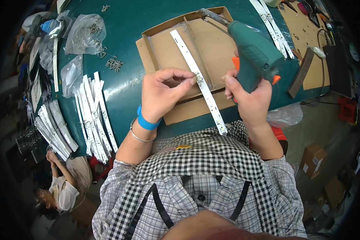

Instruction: The person attaches small metal connectors onto LED light strips by hand and solders them in place using an electric soldering gun.

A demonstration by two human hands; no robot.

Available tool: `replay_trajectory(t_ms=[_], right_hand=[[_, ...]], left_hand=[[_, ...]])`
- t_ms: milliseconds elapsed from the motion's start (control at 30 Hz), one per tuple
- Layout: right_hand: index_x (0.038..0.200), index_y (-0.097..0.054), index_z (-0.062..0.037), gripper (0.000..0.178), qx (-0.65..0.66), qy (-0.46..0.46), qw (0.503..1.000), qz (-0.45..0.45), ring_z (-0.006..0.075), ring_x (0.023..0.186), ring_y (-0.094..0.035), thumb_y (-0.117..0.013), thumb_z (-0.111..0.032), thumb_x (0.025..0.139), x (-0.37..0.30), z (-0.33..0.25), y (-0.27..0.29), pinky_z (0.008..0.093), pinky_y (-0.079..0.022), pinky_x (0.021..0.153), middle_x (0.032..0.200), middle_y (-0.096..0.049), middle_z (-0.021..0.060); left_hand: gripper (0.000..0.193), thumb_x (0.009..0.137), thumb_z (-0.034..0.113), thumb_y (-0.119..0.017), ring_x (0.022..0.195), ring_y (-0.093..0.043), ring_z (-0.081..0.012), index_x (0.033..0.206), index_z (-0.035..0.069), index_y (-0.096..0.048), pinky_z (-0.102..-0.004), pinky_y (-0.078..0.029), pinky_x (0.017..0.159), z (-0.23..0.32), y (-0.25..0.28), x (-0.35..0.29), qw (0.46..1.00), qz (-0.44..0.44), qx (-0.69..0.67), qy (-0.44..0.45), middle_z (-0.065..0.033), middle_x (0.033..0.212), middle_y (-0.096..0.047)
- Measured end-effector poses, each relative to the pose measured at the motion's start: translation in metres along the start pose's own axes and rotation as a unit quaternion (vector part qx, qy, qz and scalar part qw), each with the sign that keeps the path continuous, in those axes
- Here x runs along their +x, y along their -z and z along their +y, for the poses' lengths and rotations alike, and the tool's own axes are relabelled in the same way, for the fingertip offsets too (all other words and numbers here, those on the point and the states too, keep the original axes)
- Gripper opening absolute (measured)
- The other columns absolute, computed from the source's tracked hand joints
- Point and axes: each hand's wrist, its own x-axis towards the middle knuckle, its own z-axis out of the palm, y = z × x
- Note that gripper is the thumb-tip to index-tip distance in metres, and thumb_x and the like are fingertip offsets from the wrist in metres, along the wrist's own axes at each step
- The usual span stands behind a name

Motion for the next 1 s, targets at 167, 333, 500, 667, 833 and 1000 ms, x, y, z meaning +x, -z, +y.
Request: replay_trajectory(t_ms=[167, 333, 500, 667, 833, 1000], right_hand=[[0.103, -0.056, 0.0041, 0.024, -0.008, -0.011, 1.0, -0.001, 0.0091, 0.062, -0.059, -0.066, 0.003, 0.082, -0.008, -0.006, 0.015, 0.022, -0.05, 0.053, 0.081, -0.063, 0.0072], [0.126, -0.046, 0.0062, 0.049, -0.044, -0.021, 0.999, -0.004, 0.0107, 0.059, -0.055, -0.064, 0.001, 0.081, -0.014, -0.01, 0.023, 0.0223, -0.045, 0.052, 0.079, -0.06, 0.0104], [0.126, -0.046, 0.0073, 0.049, -0.037, -0.031, 0.999, -0.004, 0.0111, 0.059, -0.055, -0.065, 0.0, 0.081, -0.016, -0.012, 0.03, 0.0223, -0.045, 0.052, 0.079, -0.06, 0.0111], [0.108, -0.053, 0.005, 0.032, -0.015, -0.032, 0.999, 0.0, 0.0102, 0.062, -0.058, -0.067, 0.004, 0.08, -0.02, -0.011, 0.034, 0.022, -0.05, 0.053, 0.08, -0.062, 0.0077], [0.127, -0.046, 0.0076, 0.05, -0.062, -0.034, 0.997, -0.016, 0.0114, 0.059, -0.055, -0.064, 0.002, 0.08, -0.025, -0.013, 0.037, 0.0224, -0.045, 0.052, 0.079, -0.061, 0.011], [0.127, -0.044, 0.0087, 0.051, -0.062, -0.046, 0.997, -0.018, 0.0126, 0.059, -0.056, -0.063, 0.003, 0.08, -0.03, -0.018, 0.044, 0.0227, -0.045, 0.049, 0.091, -0.061, 0.0162]], left_hand=[[0.01, 0.075, 0.002, -0.073, 0.066, -0.062, -0.007, 0.085, 0.001, -0.072, -0.0207, -0.047, 0.059, -0.01, 0.002, 0.011, 0.966, 0.05, 0.227, -0.118, -0.003, 0.072, -0.068], [0.01, 0.071, 0.003, -0.074, 0.062, -0.061, -0.0162, 0.081, 0.005, -0.073, -0.0274, -0.047, 0.063, -0.014, -0.002, 0.013, 0.939, 0.051, 0.291, -0.176, -0.007, 0.067, -0.066], [0.01, 0.069, 0.004, -0.074, 0.061, -0.059, -0.0189, 0.08, 0.006, -0.073, -0.0291, -0.045, 0.068, -0.018, -0.003, 0.015, 0.928, 0.048, 0.316, -0.191, -0.0069, 0.066, -0.065], [0.01, 0.069, 0.005, -0.075, 0.059, -0.058, -0.0191, 0.079, 0.007, -0.073, -0.0289, -0.045, 0.069, -0.021, -0.005, 0.015, 0.923, 0.058, 0.325, -0.2, -0.0063, 0.064, -0.064], [0.009, 0.067, 0.004, -0.073, 0.057, -0.057, -0.0183, 0.075, 0.009, -0.072, -0.0301, -0.041, 0.068, -0.026, -0.006, 0.016, 0.92, 0.071, 0.313, -0.227, -0.0041, 0.064, -0.064], [0.012, 0.067, 0.002, -0.073, 0.06, -0.059, -0.0182, 0.077, 0.008, -0.072, -0.0292, -0.042, 0.069, -0.03, -0.005, 0.017, 0.903, 0.057, 0.334, -0.264, -0.0043, 0.067, -0.065]])
